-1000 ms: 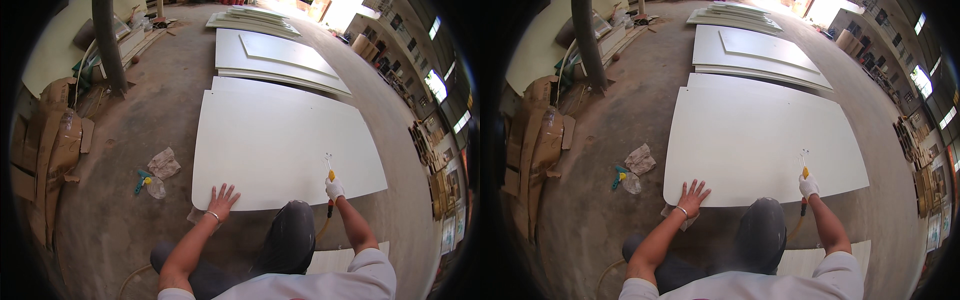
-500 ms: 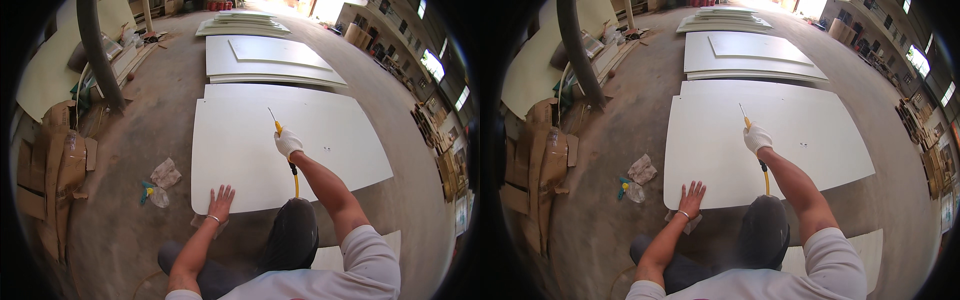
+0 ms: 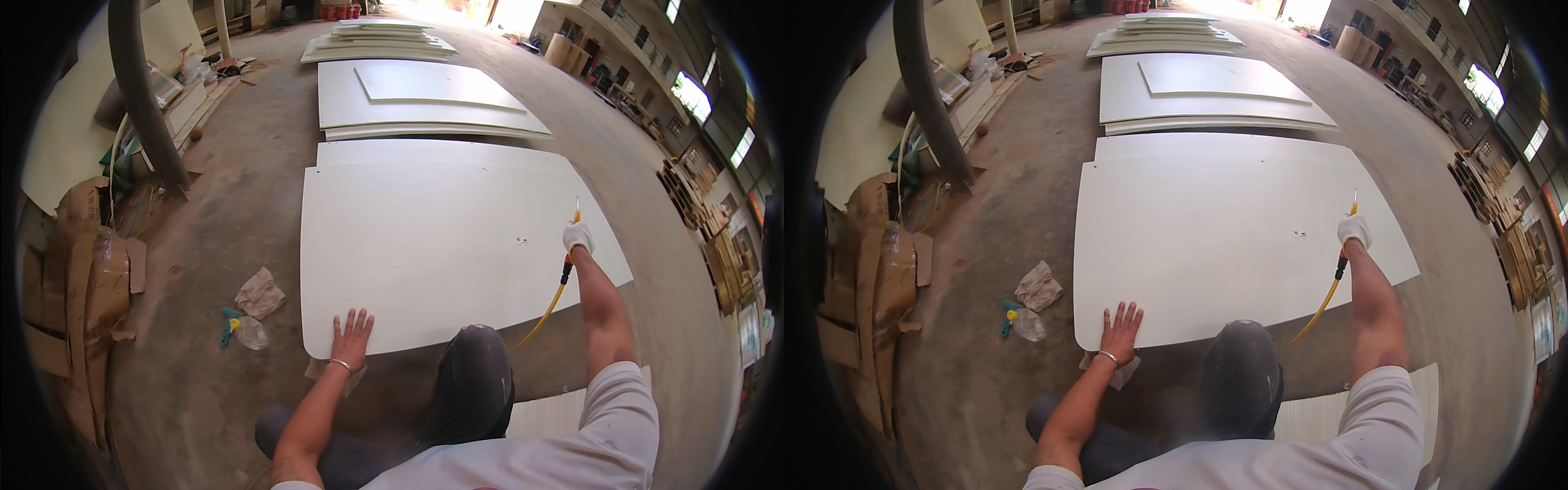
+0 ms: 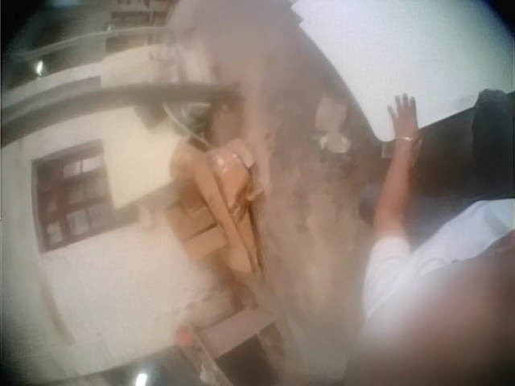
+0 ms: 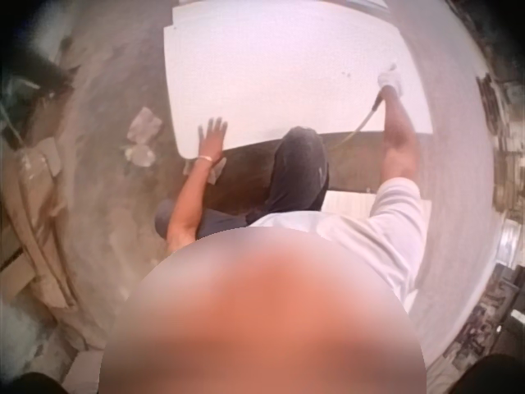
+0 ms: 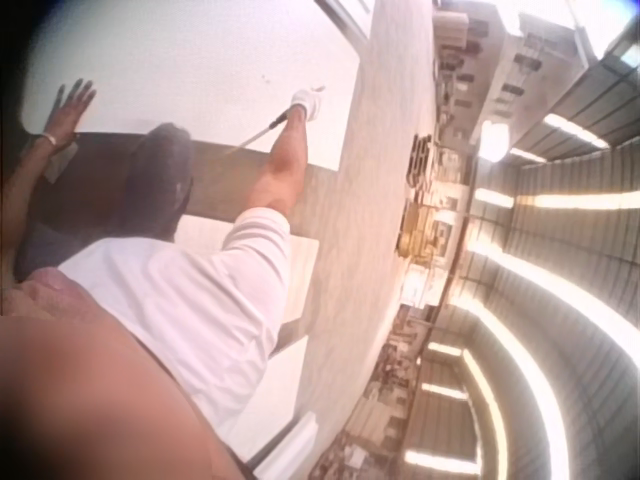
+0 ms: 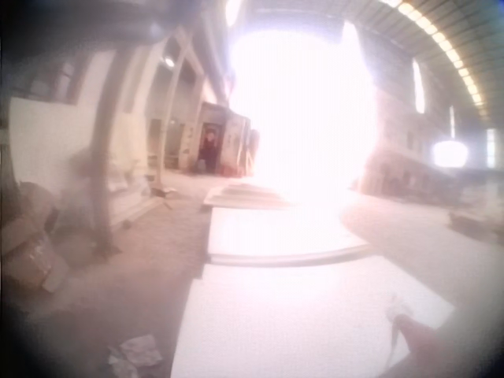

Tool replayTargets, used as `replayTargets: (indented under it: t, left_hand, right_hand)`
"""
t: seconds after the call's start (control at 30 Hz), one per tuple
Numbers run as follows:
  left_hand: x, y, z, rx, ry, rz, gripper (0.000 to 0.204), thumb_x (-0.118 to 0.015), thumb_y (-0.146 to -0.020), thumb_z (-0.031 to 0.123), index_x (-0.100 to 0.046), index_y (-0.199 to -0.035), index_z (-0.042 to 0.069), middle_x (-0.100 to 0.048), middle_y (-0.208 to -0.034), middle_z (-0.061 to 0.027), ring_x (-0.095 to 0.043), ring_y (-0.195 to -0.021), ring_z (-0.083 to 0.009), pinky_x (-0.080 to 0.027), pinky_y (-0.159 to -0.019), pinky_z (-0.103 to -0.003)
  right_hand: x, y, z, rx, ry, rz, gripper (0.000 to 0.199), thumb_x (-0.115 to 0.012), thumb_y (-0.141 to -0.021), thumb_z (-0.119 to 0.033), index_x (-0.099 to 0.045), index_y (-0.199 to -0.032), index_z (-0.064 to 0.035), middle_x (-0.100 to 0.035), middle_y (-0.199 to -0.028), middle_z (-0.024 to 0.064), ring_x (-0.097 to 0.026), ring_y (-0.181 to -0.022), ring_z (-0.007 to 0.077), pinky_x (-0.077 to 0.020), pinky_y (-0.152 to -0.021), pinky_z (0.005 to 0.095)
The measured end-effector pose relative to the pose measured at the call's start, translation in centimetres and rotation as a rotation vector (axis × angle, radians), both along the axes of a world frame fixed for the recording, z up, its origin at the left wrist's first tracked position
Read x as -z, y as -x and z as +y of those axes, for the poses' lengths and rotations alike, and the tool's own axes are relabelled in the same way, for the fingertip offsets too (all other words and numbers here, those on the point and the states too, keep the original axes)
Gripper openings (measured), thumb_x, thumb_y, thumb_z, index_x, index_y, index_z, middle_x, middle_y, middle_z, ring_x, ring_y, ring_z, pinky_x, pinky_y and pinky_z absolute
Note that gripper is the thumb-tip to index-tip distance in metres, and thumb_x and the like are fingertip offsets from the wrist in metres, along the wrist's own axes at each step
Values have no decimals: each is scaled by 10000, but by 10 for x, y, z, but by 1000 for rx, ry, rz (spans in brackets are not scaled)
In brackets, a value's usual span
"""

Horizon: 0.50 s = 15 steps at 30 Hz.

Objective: The person puts on gloves, then uses a squeegee, an air blower, and a cloth to clean several white panels laid on the floor. The person wipes the panels and uses the blower to remove dust or debris.

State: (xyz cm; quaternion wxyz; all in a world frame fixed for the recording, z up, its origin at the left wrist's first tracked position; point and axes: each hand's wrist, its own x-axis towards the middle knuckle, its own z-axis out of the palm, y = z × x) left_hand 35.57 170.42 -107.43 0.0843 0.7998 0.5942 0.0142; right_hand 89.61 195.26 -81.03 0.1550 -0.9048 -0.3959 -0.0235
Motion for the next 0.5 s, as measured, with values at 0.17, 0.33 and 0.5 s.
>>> replayTargets:
  t: [0.17,0.33,0.5]
  left_hand:
    - [-2,0,1,3,-17,21,1006,-733,-768,125,-232,-1640,139,-138,-1731,-115,-65,-1604,-352,-39,-1245,-669]
    - [-5,1,-1,-7,-9,-20,973,-712,-770,129,-260,-1633,148,-173,-1725,-100,-101,-1600,-341,-47,-1248,-672]
    - [-4,1,-2,-1,-77,50,963,-713,-754,142,-296,-1622,150,-212,-1716,-94,-132,-1595,-337,-62,-1249,-669]
  right_hand:
    - [13,24,6,-195,46,-93,455,-511,-1000,-426,-672,-1186,-43,-742,-1064,221,-717,-1012,417,-556,-870,514]
    - [26,97,42,-361,26,-38,438,-507,-1003,-416,-695,-1138,-45,-751,-1010,217,-724,-961,420,-558,-849,517]
    - [27,125,81,-380,75,-72,441,-502,-1004,-409,-689,-1144,-34,-758,-1009,203,-734,-949,414,-561,-843,518]
